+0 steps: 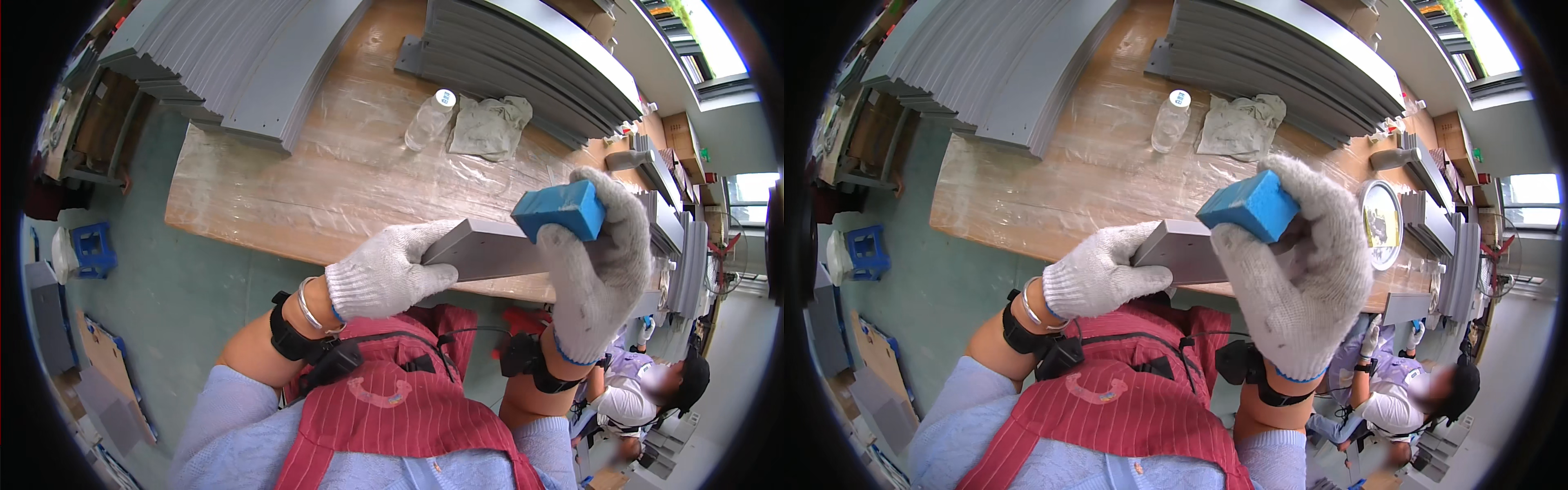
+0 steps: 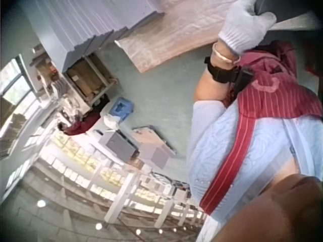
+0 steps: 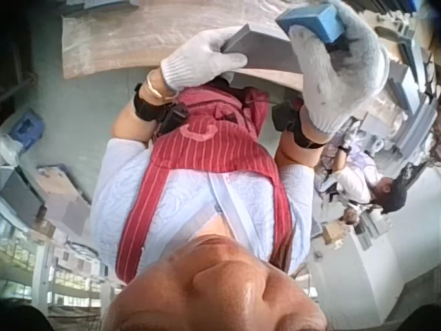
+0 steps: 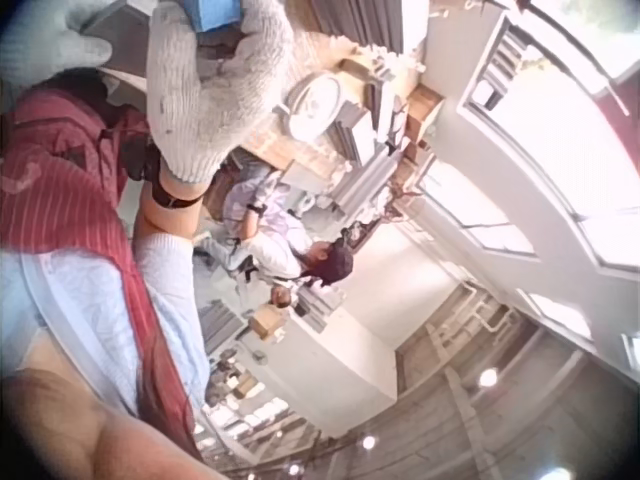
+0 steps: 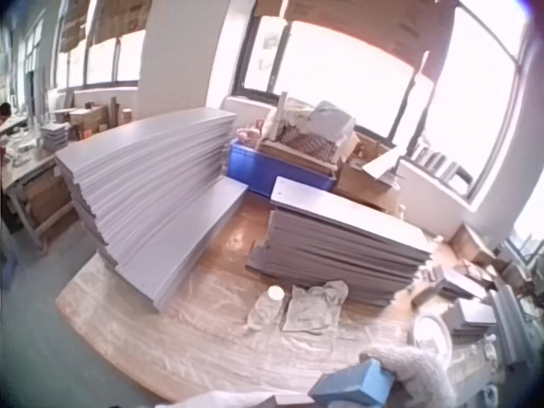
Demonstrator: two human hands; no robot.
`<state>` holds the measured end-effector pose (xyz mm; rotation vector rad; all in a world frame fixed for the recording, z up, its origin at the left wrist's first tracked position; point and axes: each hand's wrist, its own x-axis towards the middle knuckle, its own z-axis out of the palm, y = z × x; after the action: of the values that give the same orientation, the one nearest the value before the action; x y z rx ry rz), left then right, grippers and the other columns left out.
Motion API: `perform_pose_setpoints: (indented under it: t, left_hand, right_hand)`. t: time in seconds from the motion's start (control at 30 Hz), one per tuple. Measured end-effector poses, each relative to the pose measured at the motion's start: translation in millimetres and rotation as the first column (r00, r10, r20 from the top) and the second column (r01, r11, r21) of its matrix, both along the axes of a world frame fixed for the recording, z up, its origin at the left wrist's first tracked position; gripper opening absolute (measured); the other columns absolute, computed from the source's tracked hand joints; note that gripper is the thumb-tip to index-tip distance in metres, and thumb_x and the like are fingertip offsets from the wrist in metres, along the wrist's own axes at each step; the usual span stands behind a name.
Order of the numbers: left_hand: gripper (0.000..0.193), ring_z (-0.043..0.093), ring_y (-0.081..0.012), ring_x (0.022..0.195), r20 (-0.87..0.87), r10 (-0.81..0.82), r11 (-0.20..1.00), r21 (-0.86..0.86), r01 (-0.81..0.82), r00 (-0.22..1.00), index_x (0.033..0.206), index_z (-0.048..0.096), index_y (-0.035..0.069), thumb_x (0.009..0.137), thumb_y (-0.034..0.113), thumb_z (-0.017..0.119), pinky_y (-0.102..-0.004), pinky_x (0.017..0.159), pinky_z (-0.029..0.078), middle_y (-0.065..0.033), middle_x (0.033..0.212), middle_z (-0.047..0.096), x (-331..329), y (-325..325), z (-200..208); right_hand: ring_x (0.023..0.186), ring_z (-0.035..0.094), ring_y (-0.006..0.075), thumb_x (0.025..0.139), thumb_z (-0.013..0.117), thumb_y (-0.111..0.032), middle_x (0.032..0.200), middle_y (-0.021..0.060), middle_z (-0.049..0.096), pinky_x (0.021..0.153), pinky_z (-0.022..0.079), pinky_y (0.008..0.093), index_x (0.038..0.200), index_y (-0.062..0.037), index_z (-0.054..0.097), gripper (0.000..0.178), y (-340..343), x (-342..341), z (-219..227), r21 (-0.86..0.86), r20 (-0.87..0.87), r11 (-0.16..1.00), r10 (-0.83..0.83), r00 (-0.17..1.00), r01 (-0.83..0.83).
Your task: The person deburrs and cleans a stack of grey metal panels. They use a utility knife to scrape the edges and a blue sanding block to smooth the surfaces. The person also wipes the panels with a cloth and a liquid from a bottle. The finished panels are stacked on the table.
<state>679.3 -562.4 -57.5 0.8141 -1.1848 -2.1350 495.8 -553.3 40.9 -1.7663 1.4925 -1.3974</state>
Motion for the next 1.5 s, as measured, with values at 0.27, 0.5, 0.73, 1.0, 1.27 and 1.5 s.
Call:
perform_pose_setpoints:
  t: [0.27, 0.5, 0.73, 1.0, 1.27, 1.5]
  left_hand:
    - [0.047, 0.060, -0.0158, 0.114, 0.108, 0.068, 0.995, 0.063, -0.075, 0.992, 0.138, 0.054, -0.001, 0.094, 0.009, 0.067, -0.0326, 0.100, 0.050, -0.0090, 0.124, 0.065, 8, -3, -5]
    - [0.046, 0.062, -0.0152, 0.107, 0.119, 0.175, 0.975, 0.120, -0.189, 0.977, 0.135, 0.056, 0.000, 0.092, 0.011, 0.070, -0.0309, 0.093, 0.053, -0.0083, 0.119, 0.066, 2, -3, 0]
    - [0.048, 0.067, -0.0185, 0.101, 0.236, 0.275, 0.951, 0.077, -0.300, 0.932, 0.130, 0.057, -0.001, 0.086, 0.005, 0.073, -0.0321, 0.089, 0.056, -0.0100, 0.117, 0.067, -5, -5, -8]
    - [0.047, 0.067, -0.0192, 0.097, 0.321, 0.381, 0.921, -0.049, -0.387, 0.867, 0.122, 0.060, -0.004, 0.077, -0.002, 0.073, -0.0325, 0.088, 0.054, -0.0102, 0.108, 0.069, 1, -16, -24]
    - [0.055, 0.068, -0.0228, 0.099, 0.355, 0.449, 0.886, -0.054, -0.461, 0.820, 0.124, 0.058, -0.003, 0.070, -0.007, 0.073, -0.0358, 0.091, 0.055, -0.0113, 0.111, 0.068, 10, -30, -38]
    - [0.059, 0.067, -0.0227, 0.099, 0.395, 0.446, 0.888, -0.083, -0.453, 0.803, 0.124, 0.058, 0.000, 0.068, -0.008, 0.073, -0.0361, 0.090, 0.055, -0.0099, 0.110, 0.068, 32, -43, -60]
  right_hand:
    - [0.087, 0.065, 0.0114, 0.082, 0.077, 0.002, 0.102, 0.0070, 0.066, 0.076, 0.054, 0.0248, 0.121, 0.0027, 0.060, 0.042, 6, 8, -63, 0.055, 0.097, 0.996, -0.081, 0.992, 0.076]
    - [0.087, 0.066, 0.0145, 0.083, 0.077, 0.001, 0.101, 0.0084, 0.067, 0.077, 0.055, 0.0269, 0.123, 0.0010, 0.058, 0.044, 9, 3, -76, -0.051, 0.292, 0.988, -0.122, 0.949, 0.143]
    - [0.081, 0.067, 0.0337, 0.074, 0.079, -0.005, 0.092, 0.0165, 0.066, 0.071, 0.055, 0.0390, 0.114, -0.0025, 0.061, 0.044, -3, 8, -85, -0.153, -0.018, 0.987, -0.053, 0.998, 0.049]
    - [0.073, 0.068, 0.0234, 0.077, 0.080, -0.003, 0.093, 0.0112, 0.067, 0.065, 0.056, 0.0331, 0.114, -0.0032, 0.064, 0.041, -5, -79, -139, -0.076, 0.056, 0.908, -0.408, 0.911, 0.411]
    - [0.084, 0.069, 0.0284, 0.079, 0.081, -0.010, 0.100, 0.0147, 0.069, 0.077, 0.056, 0.0367, 0.112, -0.0019, 0.067, 0.036, -13, -189, -189, -0.020, -0.051, 0.730, -0.683, 0.729, 0.683]
    - [0.084, 0.069, 0.0282, 0.080, 0.080, -0.012, 0.098, 0.0142, 0.070, 0.077, 0.055, 0.0368, 0.110, -0.0022, 0.067, 0.034, -13, -289, -219, -0.006, -0.148, 0.625, -0.773, 0.617, 0.781]
